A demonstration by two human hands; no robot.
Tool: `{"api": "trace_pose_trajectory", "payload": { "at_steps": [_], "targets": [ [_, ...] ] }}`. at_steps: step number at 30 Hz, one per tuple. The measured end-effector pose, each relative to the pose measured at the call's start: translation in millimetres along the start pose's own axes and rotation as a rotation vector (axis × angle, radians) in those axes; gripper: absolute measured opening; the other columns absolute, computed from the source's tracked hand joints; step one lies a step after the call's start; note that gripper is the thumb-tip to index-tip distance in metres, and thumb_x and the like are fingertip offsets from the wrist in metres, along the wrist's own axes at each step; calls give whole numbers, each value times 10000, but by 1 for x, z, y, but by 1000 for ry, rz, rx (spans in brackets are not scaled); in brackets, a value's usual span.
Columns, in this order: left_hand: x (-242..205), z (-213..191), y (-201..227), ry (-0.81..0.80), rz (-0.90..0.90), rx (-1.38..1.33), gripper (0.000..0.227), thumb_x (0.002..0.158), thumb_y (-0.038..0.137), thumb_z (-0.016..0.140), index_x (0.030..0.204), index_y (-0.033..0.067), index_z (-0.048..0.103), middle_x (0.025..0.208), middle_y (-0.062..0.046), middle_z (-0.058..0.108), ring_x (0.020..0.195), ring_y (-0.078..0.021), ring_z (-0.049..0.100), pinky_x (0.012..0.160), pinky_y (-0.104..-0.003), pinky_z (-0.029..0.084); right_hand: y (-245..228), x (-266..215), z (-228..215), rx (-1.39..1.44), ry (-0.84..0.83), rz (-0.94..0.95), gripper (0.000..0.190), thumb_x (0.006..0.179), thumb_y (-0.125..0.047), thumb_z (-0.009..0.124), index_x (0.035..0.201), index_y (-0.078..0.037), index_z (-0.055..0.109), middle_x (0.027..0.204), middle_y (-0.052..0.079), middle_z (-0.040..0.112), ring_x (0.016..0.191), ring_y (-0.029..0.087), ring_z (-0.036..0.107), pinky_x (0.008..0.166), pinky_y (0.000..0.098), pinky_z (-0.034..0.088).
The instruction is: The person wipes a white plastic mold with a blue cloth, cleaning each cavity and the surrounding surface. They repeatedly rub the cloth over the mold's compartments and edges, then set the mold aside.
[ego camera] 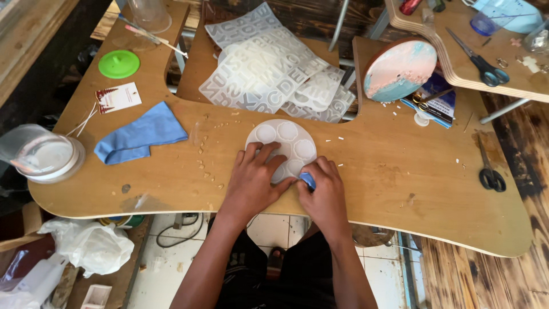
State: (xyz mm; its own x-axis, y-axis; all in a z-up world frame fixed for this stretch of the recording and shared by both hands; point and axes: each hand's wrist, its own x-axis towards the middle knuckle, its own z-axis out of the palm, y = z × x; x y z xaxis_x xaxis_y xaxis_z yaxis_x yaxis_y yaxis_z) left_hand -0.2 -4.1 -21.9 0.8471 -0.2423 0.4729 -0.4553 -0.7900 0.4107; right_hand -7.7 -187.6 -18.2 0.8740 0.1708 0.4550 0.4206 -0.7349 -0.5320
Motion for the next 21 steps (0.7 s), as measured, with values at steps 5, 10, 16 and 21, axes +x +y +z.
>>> {"api": "trace_pose_trajectory", "payload": {
  "at_steps": [5,10,16,21],
  "targets": [
    [-1,1,0,4,13,-6,411,784,415,792,1108,164,758,1273,-25,641,1202,-271,503,879,-399,435,12,-5,-1,151,10,74,130,756,-64,703,853,-149,686,863,40,622,847,282,649,747,383,520],
    [-2,-1,0,3,21,-8,415,791,410,793,1114,152,757,1267,-41,643,1195,-273,507,879,-397,434,9,-4,0,222,107,140,227,811,23,645,967,-122,721,925,73,651,864,285,666,755,391,525],
    [-2,-1,1,23,31,6,420,792,420,784,1113,151,757,1272,-53,649,1189,-288,515,879,-402,435,-6,-5,-1,78,99,53,200,773,32,668,941,-66,715,935,94,637,896,334,670,780,417,545],
    [-1,0,0,16,32,10,422,790,429,784,1110,155,759,1269,-49,655,1185,-281,523,875,-400,439,-9,-5,0,20,77,32,130,806,-2,639,916,-60,677,912,84,584,883,318,625,786,416,524]
  ]
}}
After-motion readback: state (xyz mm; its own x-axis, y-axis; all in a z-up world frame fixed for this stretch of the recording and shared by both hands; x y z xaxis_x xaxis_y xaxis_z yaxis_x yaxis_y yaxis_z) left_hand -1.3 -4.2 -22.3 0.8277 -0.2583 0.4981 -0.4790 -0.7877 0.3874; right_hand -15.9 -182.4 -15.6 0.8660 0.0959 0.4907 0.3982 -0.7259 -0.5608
